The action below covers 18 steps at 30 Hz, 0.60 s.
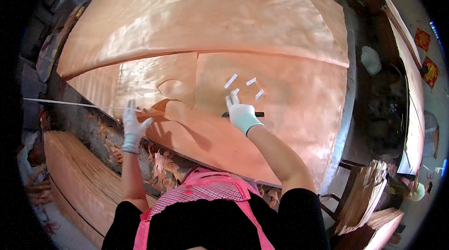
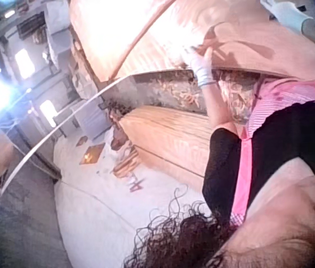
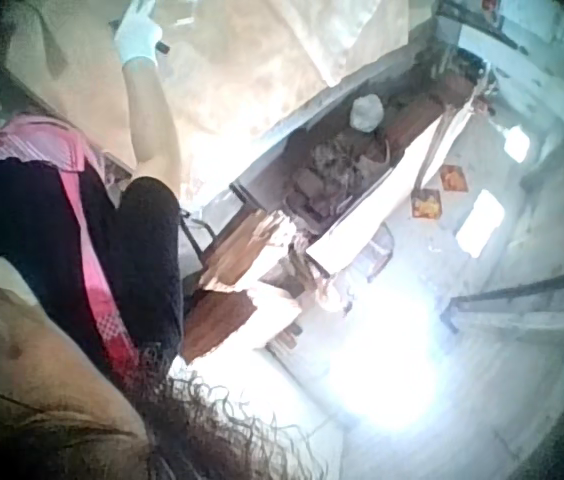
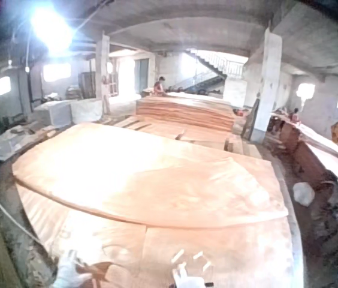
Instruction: The person patches defects in wood veneer sheets by hand and using a utility knife. They place a veneer patch over a defect, cut a matching shape through both layers, apply tape to the patch, and press the patch into the sheet using a metal scraper.
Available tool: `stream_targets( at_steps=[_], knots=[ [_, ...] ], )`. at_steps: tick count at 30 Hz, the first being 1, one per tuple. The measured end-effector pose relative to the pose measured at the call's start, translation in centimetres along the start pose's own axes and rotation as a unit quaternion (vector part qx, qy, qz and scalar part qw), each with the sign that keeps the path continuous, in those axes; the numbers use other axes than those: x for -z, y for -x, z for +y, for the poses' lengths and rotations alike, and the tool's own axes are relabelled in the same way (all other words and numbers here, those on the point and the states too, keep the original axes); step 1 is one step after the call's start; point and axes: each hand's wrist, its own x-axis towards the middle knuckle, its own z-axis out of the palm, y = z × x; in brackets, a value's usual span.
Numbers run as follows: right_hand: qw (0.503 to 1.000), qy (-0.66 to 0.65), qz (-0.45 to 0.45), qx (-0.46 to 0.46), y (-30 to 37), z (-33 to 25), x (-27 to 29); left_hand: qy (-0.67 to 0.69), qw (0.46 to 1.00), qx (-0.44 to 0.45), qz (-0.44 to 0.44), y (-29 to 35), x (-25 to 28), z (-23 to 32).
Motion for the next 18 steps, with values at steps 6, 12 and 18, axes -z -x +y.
stream_targets(
  at_steps=[6, 12, 18],
  knots=[
    [0.992, -0.077, -0.051, 0.086, 8.8, -5.1, 2.3, -0.213, 0.969, 0.002, -0.127, -1.0, 3.9, -3.8],
    [0.947, -0.235, 0.21, -0.067, 16.4, 1.2, -6.5, -0.239, 0.963, -0.092, -0.079, -4.5, 1.1, -10.4],
    [0.964, -0.191, 0.122, -0.142, 23.4, -0.6, -11.2, -0.191, 0.97, -0.131, 0.069, -5.1, 3.1, -7.3]
  ],
)
